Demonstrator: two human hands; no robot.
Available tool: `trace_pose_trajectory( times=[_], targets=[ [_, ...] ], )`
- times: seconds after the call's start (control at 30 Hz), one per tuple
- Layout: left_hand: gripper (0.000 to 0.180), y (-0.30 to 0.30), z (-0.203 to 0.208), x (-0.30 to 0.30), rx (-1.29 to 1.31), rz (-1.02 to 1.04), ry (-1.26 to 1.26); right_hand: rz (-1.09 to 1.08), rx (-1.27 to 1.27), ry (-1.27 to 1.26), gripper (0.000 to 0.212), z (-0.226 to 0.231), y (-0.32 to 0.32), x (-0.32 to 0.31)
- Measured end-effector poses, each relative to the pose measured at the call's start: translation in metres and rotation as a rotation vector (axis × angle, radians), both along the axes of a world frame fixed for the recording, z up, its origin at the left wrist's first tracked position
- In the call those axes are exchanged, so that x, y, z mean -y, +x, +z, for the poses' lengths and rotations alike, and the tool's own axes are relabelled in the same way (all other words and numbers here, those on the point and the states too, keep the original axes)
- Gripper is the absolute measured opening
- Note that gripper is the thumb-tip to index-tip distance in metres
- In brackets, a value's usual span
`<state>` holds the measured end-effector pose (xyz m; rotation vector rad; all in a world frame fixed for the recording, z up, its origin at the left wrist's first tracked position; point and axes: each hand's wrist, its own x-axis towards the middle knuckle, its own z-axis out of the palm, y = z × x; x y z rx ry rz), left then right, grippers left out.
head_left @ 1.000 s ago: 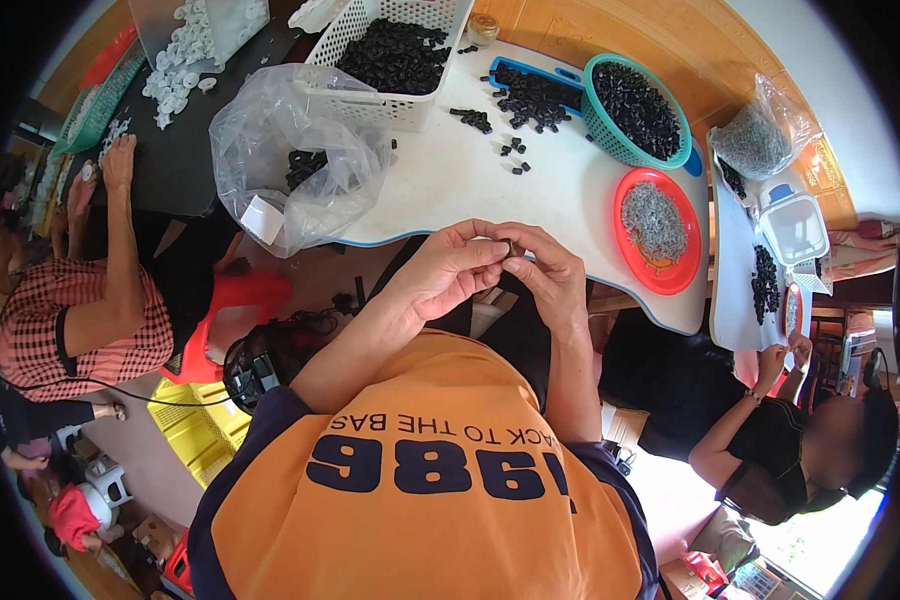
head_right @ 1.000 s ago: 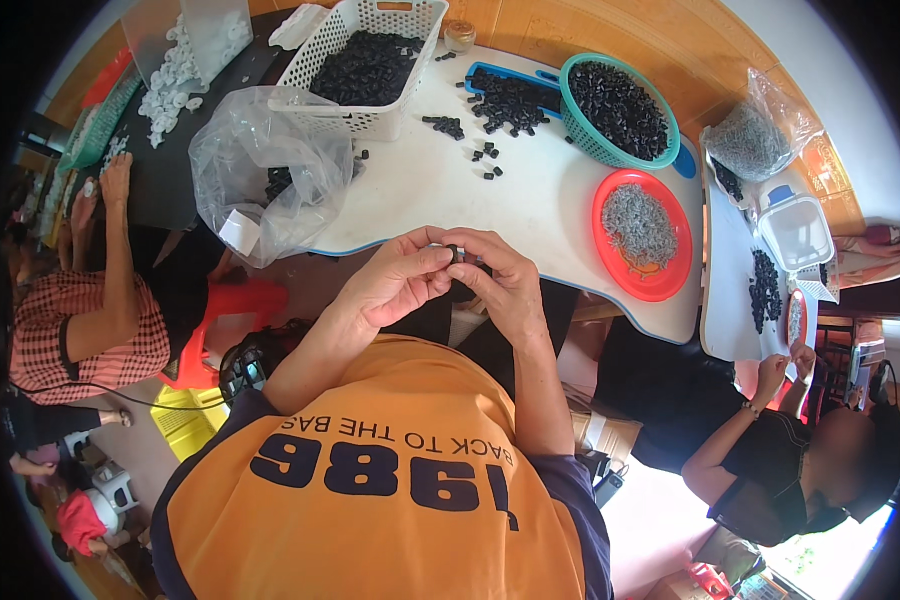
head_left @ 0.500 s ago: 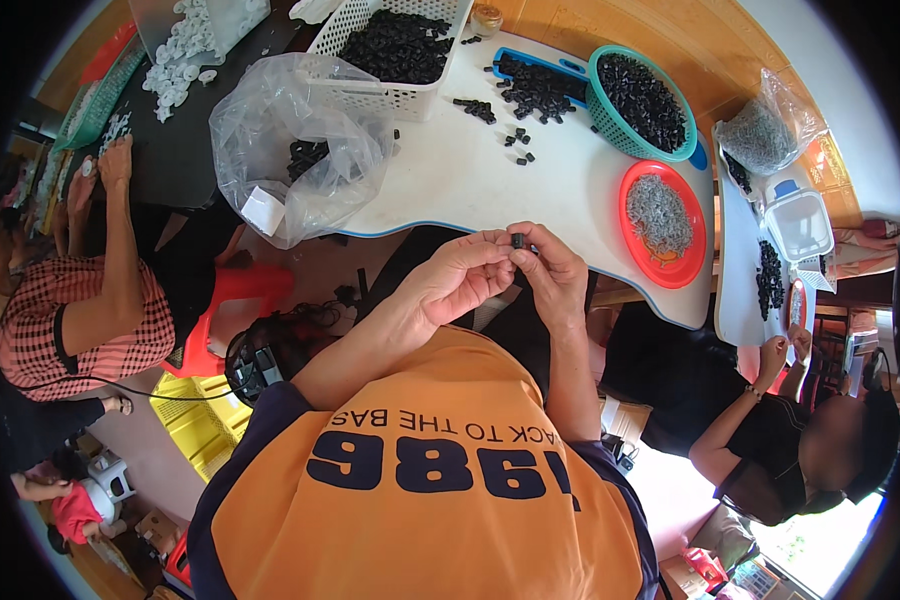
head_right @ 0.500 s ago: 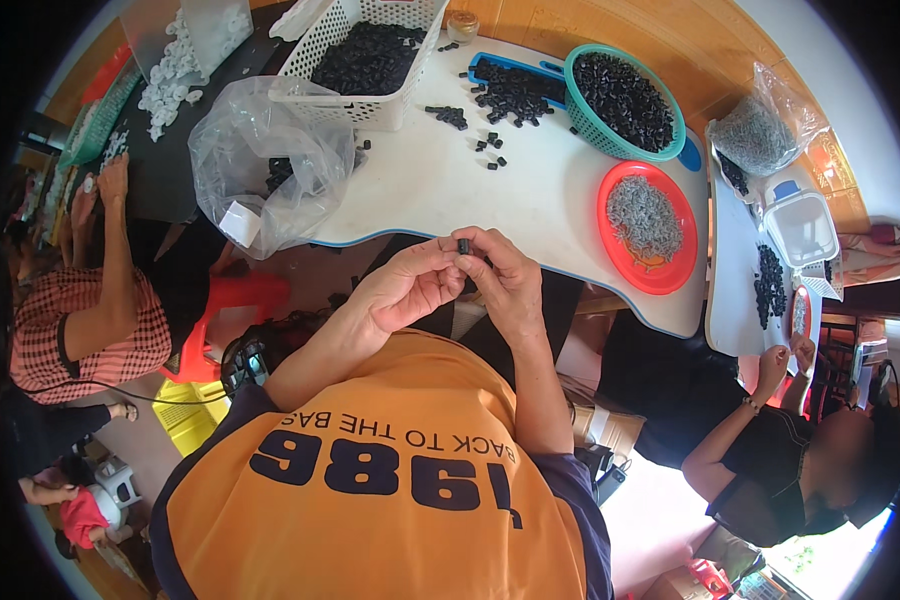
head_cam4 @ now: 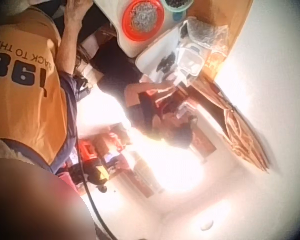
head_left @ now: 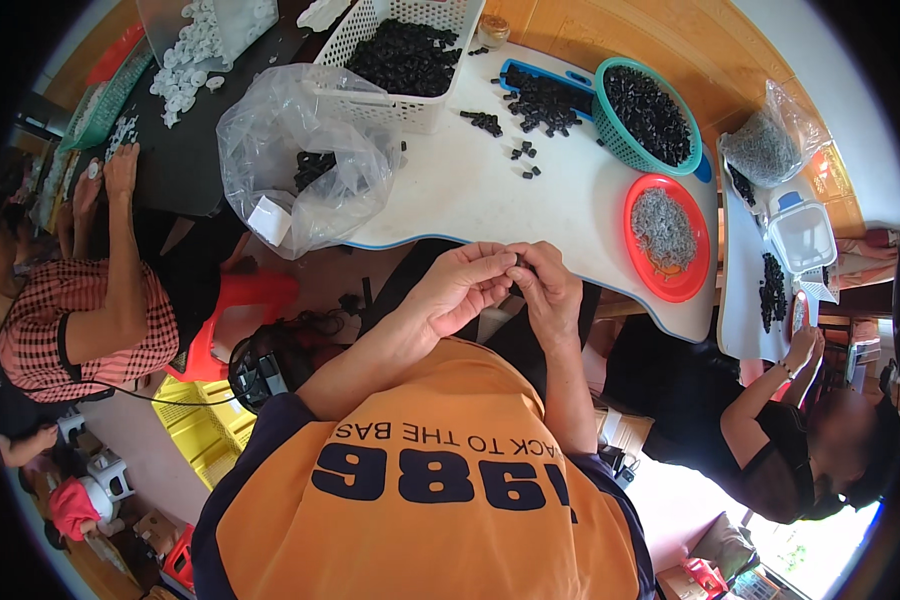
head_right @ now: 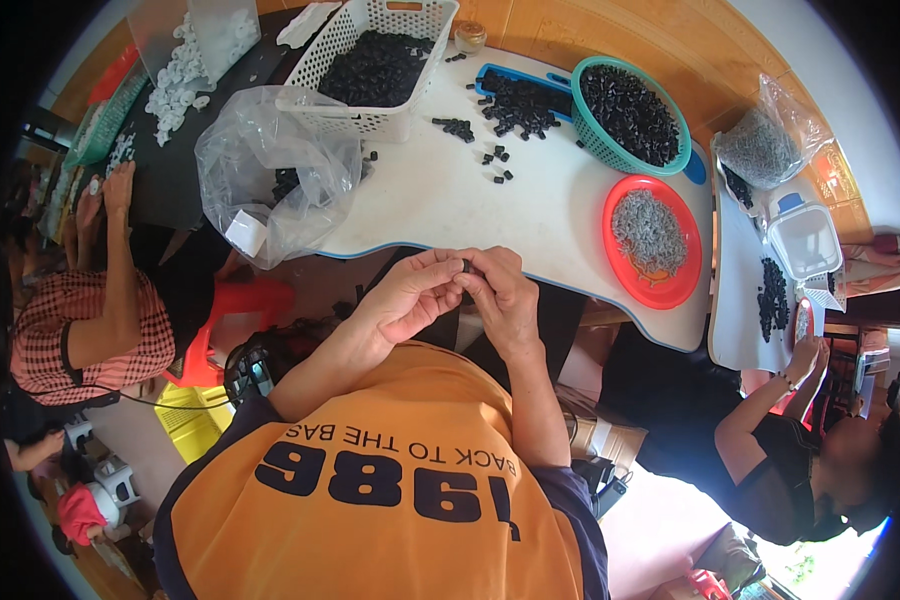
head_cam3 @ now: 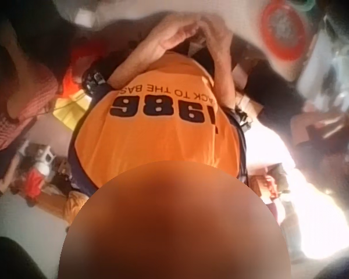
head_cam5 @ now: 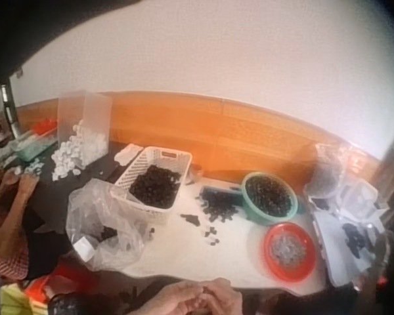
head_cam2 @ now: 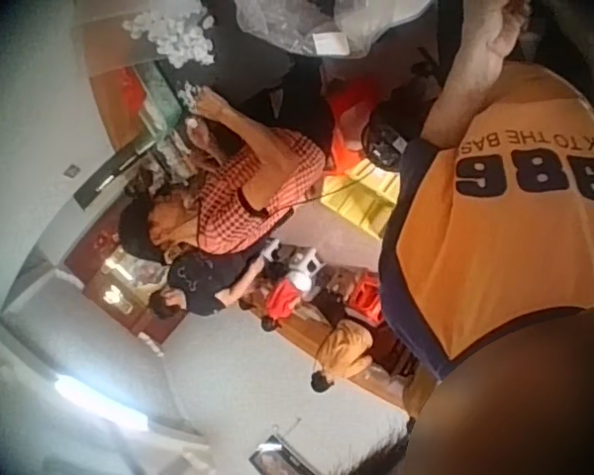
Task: Assembling small manufactured components by inserting silver pins into black plastic parts at a workbench.
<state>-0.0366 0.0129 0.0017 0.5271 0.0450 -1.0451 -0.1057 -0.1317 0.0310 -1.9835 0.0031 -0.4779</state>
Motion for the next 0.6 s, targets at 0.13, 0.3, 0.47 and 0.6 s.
trace_pose_trajectory(
  times=[0.13, 0.3, 0.47, 0.6],
  targets=[
    [0.016, 0.007, -0.003, -0.002, -0.001, 0.005, 0.035, 0.001, 0.035, 0.040, 0.027, -0.003, 0.006, 0.005],
    [0.021, 0.059, 0.015, -0.002, -0.038, 0.106, 0.013, -0.198, -0.154, 0.144, 0.032, -0.034, 0.052, 0.051],
    [0.029, 0.153, 0.070, -0.002, 0.003, 0.472, -0.184, -0.315, -0.019, -0.367, 0.027, -0.072, 0.098, 0.092],
    [0.031, 0.158, 0.069, 0.005, 0.097, 0.472, -0.069, -0.236, 0.061, -0.561, 0.021, -0.083, 0.110, 0.095]
  ],
)
